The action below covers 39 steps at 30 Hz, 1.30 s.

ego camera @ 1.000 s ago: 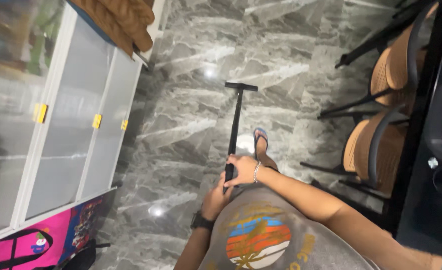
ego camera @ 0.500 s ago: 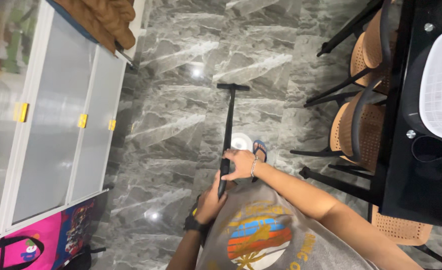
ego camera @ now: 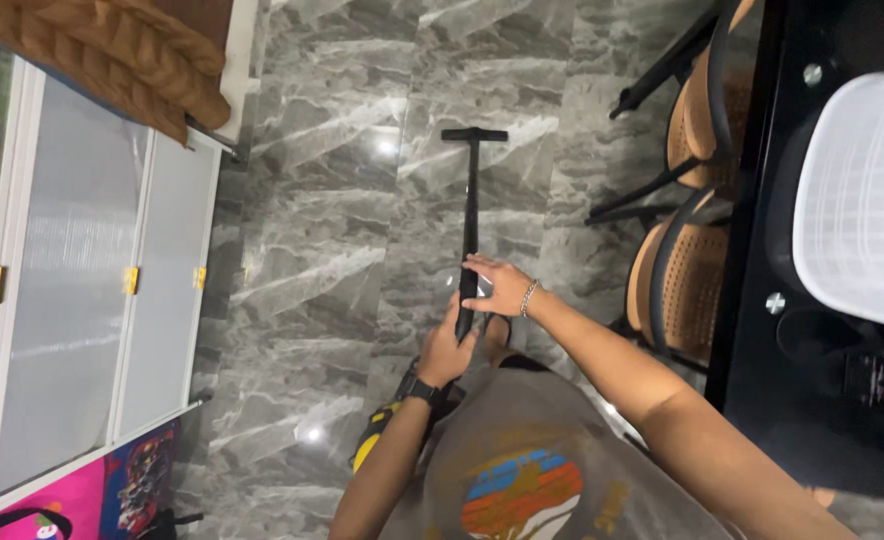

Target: The person uses a vacuum cleaner to clean a marble floor by moving the vacuum head across the surface around dining chairs and tables.

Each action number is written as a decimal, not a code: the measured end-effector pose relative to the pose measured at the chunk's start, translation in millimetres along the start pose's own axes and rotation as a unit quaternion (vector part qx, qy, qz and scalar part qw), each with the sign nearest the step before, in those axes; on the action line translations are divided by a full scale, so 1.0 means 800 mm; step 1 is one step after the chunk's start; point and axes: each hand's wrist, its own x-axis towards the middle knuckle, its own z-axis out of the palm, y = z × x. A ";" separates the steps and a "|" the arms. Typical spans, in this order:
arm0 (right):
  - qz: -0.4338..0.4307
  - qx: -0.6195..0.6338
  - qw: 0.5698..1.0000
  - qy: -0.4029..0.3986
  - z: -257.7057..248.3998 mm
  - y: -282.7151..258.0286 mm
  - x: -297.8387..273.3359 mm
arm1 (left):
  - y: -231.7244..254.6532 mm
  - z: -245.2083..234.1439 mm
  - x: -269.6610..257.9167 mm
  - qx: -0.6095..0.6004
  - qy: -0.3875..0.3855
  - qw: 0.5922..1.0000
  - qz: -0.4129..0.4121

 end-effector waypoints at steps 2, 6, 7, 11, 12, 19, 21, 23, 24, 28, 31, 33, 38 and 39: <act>0.001 -0.021 1.000 -0.008 -0.020 0.028 0.021 | 0.006 0.018 0.032 0.006 -0.005 1.000 -0.029; 0.043 -0.034 0.997 -0.046 -0.046 0.078 0.050 | 0.018 0.037 0.088 0.029 0.000 0.998 -0.063; 0.042 -0.035 0.998 -0.044 -0.053 0.091 0.056 | 0.023 0.041 0.100 0.015 0.010 0.999 -0.049; 0.032 -0.055 0.997 -0.049 -0.062 0.121 0.071 | 0.033 0.059 0.139 0.087 -0.023 0.986 -0.142; 0.041 -0.051 0.997 -0.048 -0.066 0.122 0.071 | 0.032 0.066 0.144 0.065 0.014 0.993 -0.100; 0.108 -0.083 0.986 -0.093 -0.053 0.084 0.037 | 0.018 0.096 0.103 0.014 0.028 0.988 -0.148; 0.080 -0.096 0.988 -0.091 -0.033 0.077 0.017 | 0.010 0.097 0.075 0.005 0.041 0.991 -0.127; 0.078 -0.106 0.986 -0.098 -0.010 0.072 -0.001 | 0.002 0.099 0.041 -0.006 0.056 0.992 -0.109; 0.079 -0.113 0.985 -0.105 0.004 0.068 -0.012 | -0.002 0.098 0.022 -0.020 0.056 0.992 -0.110; 0.065 -0.123 0.985 -0.103 0.054 0.040 -0.054 | -0.016 0.089 -0.050 0.019 0.031 0.988 -0.147; 0.055 -0.084 0.990 -0.101 0.080 0.008 -0.091 | -0.023 0.085 -0.108 0.008 0.020 0.987 -0.160; 0.051 -0.093 0.987 -0.123 0.095 -0.018 -0.113 | -0.026 0.081 -0.146 0.018 0.015 0.986 -0.168; 0.014 -0.091 0.987 -0.129 0.133 -0.079 -0.178 | -0.037 0.078 -0.246 0.057 -0.001 0.977 -0.207; 0.001 -0.072 0.990 -0.123 0.138 -0.088 -0.186 | -0.042 0.074 -0.262 0.058 0.001 0.981 -0.185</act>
